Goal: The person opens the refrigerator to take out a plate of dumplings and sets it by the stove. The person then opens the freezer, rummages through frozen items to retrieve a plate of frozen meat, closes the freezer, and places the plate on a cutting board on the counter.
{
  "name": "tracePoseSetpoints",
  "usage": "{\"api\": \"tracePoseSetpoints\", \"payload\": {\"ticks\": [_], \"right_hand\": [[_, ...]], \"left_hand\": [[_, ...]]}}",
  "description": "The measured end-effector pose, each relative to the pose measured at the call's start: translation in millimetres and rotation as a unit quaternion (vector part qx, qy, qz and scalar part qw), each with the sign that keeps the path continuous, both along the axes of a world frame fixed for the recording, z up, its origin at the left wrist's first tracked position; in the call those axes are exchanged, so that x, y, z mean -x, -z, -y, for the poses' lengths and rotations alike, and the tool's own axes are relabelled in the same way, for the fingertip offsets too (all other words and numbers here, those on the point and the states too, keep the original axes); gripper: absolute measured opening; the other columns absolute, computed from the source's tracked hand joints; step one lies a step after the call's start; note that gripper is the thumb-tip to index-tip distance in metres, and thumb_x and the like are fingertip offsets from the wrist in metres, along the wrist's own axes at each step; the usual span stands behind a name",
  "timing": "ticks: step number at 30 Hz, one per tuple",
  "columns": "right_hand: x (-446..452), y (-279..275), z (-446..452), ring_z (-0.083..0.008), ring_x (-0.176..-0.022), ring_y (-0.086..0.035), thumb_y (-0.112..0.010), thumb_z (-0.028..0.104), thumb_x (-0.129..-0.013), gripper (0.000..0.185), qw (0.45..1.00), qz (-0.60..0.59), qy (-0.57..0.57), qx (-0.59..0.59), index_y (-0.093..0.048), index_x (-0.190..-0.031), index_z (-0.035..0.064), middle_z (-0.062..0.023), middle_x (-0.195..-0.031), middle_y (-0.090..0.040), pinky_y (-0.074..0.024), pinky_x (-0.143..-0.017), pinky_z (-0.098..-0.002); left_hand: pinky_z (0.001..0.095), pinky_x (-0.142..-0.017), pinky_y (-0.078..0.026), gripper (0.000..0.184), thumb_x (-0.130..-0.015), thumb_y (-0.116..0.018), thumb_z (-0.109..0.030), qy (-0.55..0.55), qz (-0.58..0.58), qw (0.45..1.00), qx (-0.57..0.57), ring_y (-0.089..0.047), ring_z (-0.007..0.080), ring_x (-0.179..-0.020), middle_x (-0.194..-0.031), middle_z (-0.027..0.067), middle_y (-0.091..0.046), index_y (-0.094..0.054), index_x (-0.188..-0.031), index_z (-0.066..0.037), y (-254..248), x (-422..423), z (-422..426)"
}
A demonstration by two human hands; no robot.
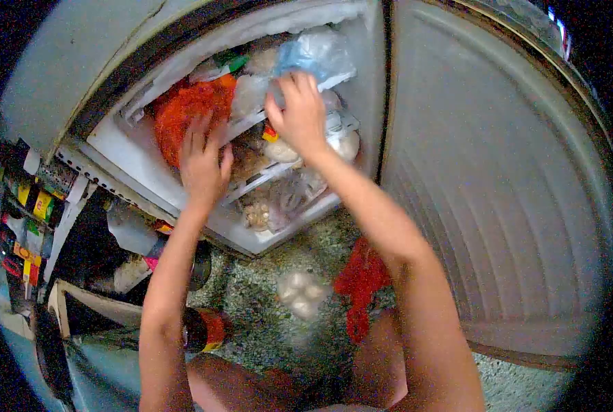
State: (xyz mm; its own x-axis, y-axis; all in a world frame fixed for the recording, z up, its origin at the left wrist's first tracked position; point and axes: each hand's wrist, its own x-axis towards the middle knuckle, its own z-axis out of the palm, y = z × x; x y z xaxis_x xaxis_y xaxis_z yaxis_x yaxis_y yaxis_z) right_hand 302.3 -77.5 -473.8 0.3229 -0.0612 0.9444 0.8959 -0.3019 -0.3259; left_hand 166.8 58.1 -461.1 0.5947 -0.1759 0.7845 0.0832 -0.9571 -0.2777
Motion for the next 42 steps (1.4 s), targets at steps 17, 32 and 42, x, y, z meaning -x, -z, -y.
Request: {"api": "tracePoseSetpoints", "payload": {"ticks": [17, 32, 42], "right_hand": [[-112.3, -78.6, -109.4, -0.0274, -0.112, -0.043, -0.043, 0.038, -0.080, 0.043, 0.970, 0.060, -0.036, 0.234, -0.049, -0.115, 0.0141, -0.0091, -0.120, -0.049, -0.0301, -0.097, -0.0372], [-131.8, -74.3, -140.2, -0.0271, -0.114, -0.034, -0.058, 0.035, -0.074, 0.051, 0.955, -0.078, -0.159, 0.239, -0.045, -0.118, 0.0125, -0.0095, -0.122, -0.040, -0.0239, -0.096, -0.0363], [-124.6, -78.6, -136.5, -0.0271, -0.105, -0.038, -0.057, 0.033, -0.074, 0.044, 0.953, -0.075, -0.154, 0.249, -0.047, -0.112, 0.0123, -0.0092, -0.113, -0.043, -0.0271, -0.088, -0.0362]], "left_hand": [[0.0458, -0.084, -0.037, 0.052, -0.075, -0.055, -0.042, -0.202, -0.056, 0.977, 0.026, -0.051, 0.0312, -0.094, -0.104, 0.0164, -0.053, -0.051, -0.113, -0.007, -56.4, -69.7, -36.3], [0.0439, -0.086, -0.034, 0.046, -0.073, -0.060, -0.032, -0.113, 0.021, 0.987, 0.116, -0.054, 0.0327, -0.091, -0.092, 0.0181, -0.059, -0.054, -0.106, -0.003, -49.7, -71.0, -49.3], [0.0435, -0.079, -0.042, 0.073, -0.066, -0.049, -0.069, -0.285, -0.082, 0.946, 0.129, -0.056, 0.0352, -0.088, -0.087, 0.0204, -0.061, -0.063, -0.085, 0.000, -66.4, -67.4, -55.2]]}}
